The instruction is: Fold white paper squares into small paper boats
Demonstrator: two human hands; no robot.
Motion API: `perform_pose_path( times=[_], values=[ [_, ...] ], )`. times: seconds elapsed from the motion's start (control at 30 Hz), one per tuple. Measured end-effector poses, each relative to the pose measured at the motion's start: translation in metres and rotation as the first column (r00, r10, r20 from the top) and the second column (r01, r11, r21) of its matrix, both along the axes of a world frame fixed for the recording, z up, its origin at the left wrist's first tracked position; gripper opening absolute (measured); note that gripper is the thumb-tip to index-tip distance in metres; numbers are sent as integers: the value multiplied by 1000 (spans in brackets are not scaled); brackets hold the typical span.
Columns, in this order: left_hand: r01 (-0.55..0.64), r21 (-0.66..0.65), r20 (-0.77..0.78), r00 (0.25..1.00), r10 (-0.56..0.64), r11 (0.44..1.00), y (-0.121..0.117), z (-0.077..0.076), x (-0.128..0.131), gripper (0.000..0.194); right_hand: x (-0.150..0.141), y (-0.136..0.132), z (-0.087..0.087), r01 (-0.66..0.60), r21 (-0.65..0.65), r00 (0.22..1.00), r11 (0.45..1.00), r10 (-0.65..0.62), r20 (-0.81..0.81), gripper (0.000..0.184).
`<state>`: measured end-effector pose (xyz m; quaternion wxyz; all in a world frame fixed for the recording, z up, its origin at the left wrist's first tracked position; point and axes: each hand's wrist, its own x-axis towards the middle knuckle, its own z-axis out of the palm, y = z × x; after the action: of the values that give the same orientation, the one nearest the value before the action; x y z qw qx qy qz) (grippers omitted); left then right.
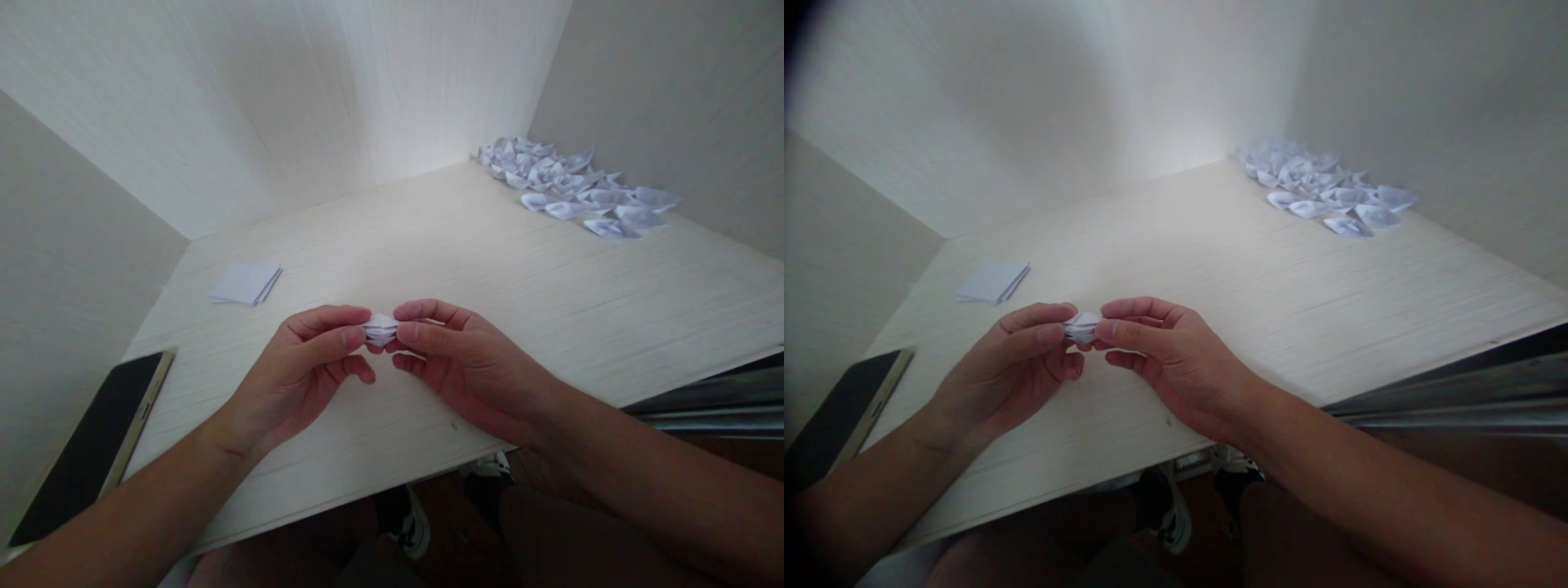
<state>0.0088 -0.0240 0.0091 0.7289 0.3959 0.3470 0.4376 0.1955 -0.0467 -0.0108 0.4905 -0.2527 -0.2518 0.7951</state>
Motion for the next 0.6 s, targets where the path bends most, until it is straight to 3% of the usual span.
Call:
perform_pose_path(
  times=[0.6],
  values=[
    [98, 160, -22, 995, -96, 982, 3, -11, -10, 17, 2, -2, -3, -32, 7, 999, 999, 32, 6, 18]
  ],
)
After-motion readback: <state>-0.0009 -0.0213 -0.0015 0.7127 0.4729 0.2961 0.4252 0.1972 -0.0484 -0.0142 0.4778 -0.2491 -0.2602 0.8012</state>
